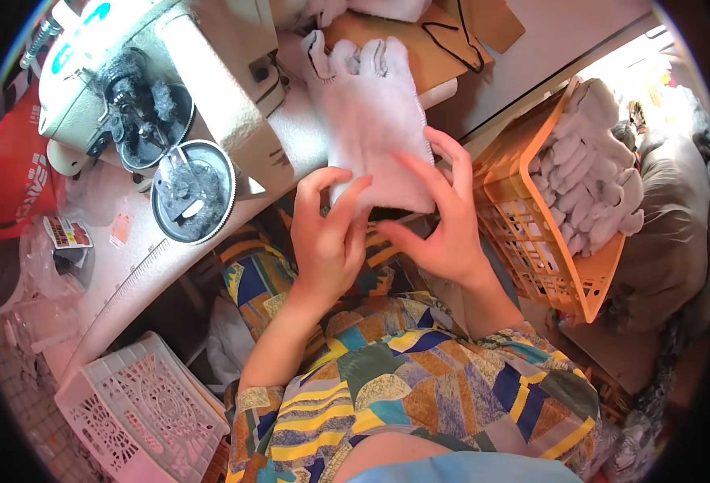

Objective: The person is sewing and assembling fabric gloves using a specialized industrial sewing machine and small hand tools like scissors.

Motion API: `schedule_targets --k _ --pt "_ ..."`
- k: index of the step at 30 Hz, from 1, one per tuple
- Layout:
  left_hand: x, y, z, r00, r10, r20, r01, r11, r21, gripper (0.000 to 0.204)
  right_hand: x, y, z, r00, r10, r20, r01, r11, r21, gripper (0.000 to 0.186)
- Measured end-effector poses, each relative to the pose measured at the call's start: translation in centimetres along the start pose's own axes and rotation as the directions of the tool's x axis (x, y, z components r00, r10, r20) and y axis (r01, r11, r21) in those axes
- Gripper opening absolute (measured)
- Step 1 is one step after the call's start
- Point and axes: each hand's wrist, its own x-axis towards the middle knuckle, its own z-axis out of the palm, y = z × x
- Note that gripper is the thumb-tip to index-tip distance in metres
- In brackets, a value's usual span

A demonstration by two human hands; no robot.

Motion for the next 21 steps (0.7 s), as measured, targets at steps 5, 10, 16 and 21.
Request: schedule_targets --k 5,10,16,21 --pt "-0.4 0.5 0.5 0.999 -0.027 0.027 0.023 0.991 0.134 0.047 -0.1 2.0 0.9 0.985 -0.098 -0.141 0.088 0.993 -0.076 0.042" --pt "1.3 0.8 1.7 0.979 0.039 -0.200 0.028 0.947 0.320 0.045 0.5 1.6 0.6 0.928 -0.310 -0.205 0.259 0.935 -0.242 0.039" --pt "1.9 3.2 3.0 0.996 0.089 -0.022 -0.092 0.964 -0.250 0.031 0.7 2.3 1.6 0.907 -0.138 -0.398 0.073 0.982 -0.174 0.033" --pt "-0.4 6.6 2.6 0.951 0.000 0.310 0.115 0.929 -0.351 0.025 0.7 2.8 -1.6 0.945 -0.105 -0.310 0.055 0.984 -0.167 0.019"
